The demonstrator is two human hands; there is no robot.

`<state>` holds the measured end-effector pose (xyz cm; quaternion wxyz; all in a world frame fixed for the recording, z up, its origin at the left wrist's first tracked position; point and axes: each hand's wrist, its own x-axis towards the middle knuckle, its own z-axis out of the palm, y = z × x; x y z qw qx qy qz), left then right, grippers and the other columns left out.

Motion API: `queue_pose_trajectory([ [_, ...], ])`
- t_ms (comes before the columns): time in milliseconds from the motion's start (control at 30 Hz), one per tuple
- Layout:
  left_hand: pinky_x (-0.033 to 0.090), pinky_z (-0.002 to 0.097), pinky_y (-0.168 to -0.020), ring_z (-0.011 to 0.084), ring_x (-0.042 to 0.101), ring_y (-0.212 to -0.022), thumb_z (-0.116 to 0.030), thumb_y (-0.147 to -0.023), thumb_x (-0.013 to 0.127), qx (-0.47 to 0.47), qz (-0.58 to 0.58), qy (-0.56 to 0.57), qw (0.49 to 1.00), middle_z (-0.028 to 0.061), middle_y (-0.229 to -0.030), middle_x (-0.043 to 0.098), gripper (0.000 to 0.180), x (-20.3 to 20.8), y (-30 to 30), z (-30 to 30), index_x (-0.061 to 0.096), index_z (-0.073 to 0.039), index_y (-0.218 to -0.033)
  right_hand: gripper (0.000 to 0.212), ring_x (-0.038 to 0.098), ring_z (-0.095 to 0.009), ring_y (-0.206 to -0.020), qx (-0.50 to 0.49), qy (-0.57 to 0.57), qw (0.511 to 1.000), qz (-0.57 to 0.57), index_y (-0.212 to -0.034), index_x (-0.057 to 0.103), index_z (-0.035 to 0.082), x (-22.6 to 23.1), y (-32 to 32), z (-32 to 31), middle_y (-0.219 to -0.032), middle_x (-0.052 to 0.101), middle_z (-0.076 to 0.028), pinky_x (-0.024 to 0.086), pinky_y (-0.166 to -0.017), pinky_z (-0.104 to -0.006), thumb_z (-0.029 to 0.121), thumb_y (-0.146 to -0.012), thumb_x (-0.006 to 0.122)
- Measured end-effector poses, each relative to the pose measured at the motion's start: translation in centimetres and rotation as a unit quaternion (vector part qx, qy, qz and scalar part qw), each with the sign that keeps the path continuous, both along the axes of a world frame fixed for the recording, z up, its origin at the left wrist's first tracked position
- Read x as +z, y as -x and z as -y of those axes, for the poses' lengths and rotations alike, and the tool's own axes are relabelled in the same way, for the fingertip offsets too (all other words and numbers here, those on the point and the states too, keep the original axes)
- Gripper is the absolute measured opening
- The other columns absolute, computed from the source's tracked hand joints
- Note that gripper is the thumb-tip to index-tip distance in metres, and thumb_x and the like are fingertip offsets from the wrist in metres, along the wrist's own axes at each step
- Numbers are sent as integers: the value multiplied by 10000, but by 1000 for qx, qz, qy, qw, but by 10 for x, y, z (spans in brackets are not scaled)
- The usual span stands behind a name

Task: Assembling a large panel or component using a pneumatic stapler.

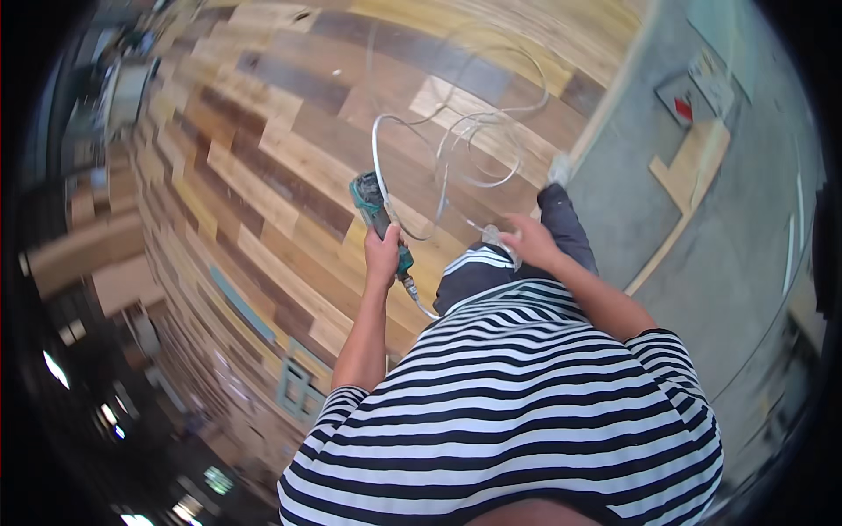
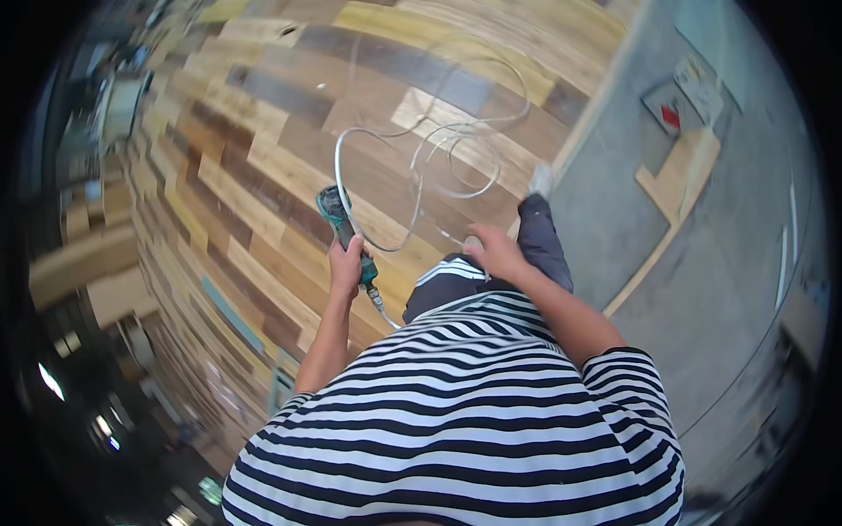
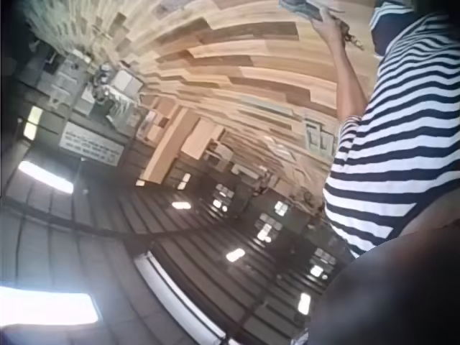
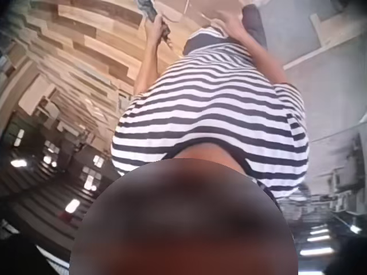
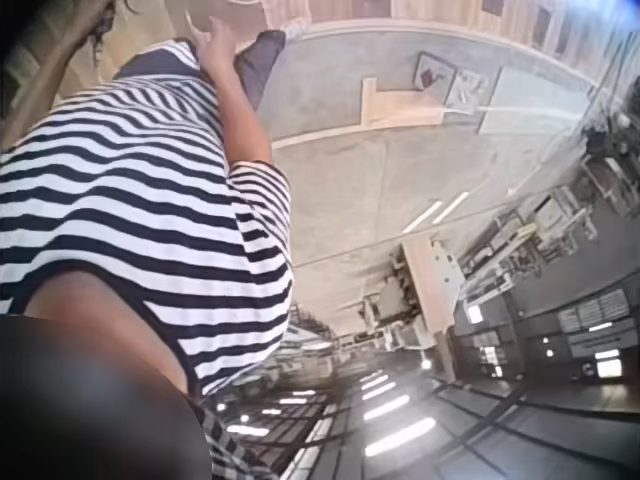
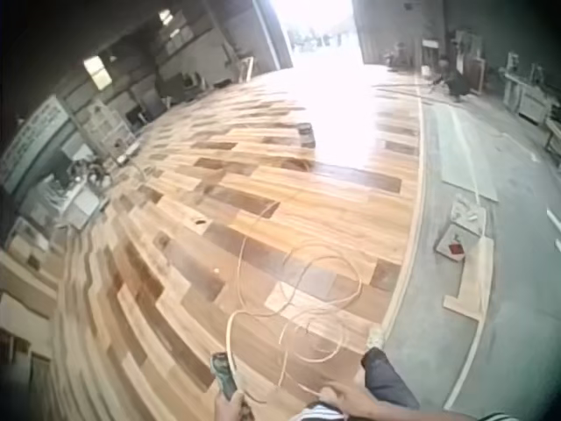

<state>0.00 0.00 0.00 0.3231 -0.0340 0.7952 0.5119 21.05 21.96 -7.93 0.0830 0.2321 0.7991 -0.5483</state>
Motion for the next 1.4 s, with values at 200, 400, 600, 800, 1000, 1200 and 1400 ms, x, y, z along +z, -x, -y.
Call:
queue_pose_trajectory([
  [200,513,295,-629,134,618,-675,-198,-977,660,90,-107,-100,985,33,-793,611,199,122,-63,100,585,-24,-1041,605,603,-394,-1216,188,-7,953,-236,-1398,573,16,155,89,118,-1306,644,-224,472,-1054,-445,327,-912,755],
  [400,517,314,-649,153,629,-698,-168,-953,682,102,-240,-19,965,73,-818,656,232,173,-166,134,586,7,-1072,450,659,-212,-1056,404,272,871,-68,-1317,603,16,234,73,152,-1164,689,-113,522,-923,-345,288,-976,716],
  [600,498,294,-593,120,616,-659,-194,-977,663,266,-197,28,943,39,-774,646,188,167,-272,161,580,-30,-1017,209,658,-110,-808,347,357,865,-58,-1083,660,32,207,-22,169,-877,673,-41,531,-706,-282,235,-1034,633],
  [800,515,313,-704,140,621,-714,-252,-1024,599,514,-287,34,808,57,-787,666,231,193,-412,211,617,-23,-1003,259,650,-118,-656,-41,330,934,-130,-1011,606,68,150,-35,56,-840,683,-63,538,-589,-262,315,-1075,563],
  [1000,556,373,-790,234,668,-820,-273,-979,587,771,-421,41,476,119,-854,673,297,249,-521,271,637,20,-992,336,413,-90,-504,38,93,992,81,-1121,673,11,149,-34,-60,-667,532,-8,342,-457,-266,312,-1047,544],
  [1200,543,531,-1020,357,626,-1196,-338,-992,577,833,-485,-195,180,179,-1364,590,395,295,-681,358,602,-43,-1254,370,730,-354,-786,176,-226,958,-31,-1224,669,43,87,-32,-48,-956,740,-237,554,-686,-448,263,-934,603],
  [1400,570,477,-794,258,604,-880,-382,-998,596,891,-402,-110,178,79,-1008,570,352,225,-790,379,554,-57,-1128,549,708,-434,-1004,108,-429,835,-327,-1366,574,-67,48,-64,29,-1154,706,-275,567,-872,-493,182,-886,668],
])
